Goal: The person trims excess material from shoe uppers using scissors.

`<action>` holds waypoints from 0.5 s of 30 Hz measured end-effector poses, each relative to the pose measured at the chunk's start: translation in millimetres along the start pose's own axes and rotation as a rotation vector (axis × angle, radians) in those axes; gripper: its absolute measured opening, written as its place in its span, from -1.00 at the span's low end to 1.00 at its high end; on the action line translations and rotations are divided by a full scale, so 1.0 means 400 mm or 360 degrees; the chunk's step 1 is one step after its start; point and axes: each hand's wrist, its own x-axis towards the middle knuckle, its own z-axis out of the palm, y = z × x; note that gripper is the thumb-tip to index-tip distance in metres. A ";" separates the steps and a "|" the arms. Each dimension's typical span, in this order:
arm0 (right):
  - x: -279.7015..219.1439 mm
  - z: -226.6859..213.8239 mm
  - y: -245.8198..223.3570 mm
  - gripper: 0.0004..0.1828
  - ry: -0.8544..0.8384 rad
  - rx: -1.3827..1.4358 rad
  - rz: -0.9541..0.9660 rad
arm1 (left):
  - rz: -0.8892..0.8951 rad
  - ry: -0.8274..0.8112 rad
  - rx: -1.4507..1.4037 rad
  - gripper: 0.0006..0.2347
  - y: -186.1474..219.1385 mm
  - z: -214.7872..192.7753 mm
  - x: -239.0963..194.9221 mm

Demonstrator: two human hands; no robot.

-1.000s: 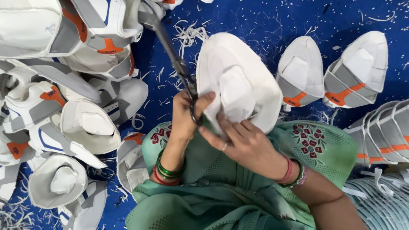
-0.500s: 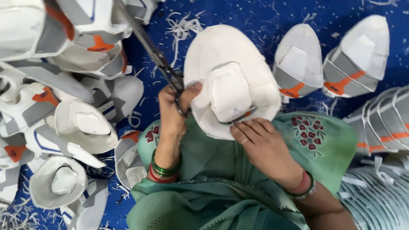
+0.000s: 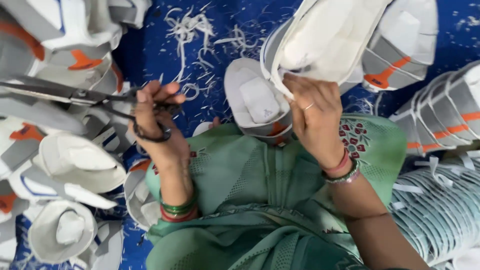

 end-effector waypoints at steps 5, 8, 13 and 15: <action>-0.122 0.241 0.078 -0.76 -0.0615 0.0097 -0.0114 | 0.0201 0.0190 -0.0067 -0.64 0.054 0.001 -0.011; -0.170 0.309 0.086 -0.81 -0.1212 0.0101 -0.0095 | 0.0320 0.0259 0.0148 -0.69 0.141 -0.090 -0.030; -0.182 0.321 0.125 -0.68 -0.0864 0.0583 -0.0305 | 0.0232 0.0468 0.1321 -0.74 0.203 -0.397 -0.099; -0.177 0.297 0.137 -0.63 -0.0806 0.0490 -0.0059 | 0.0115 0.0440 0.2533 -0.72 0.217 -0.458 -0.139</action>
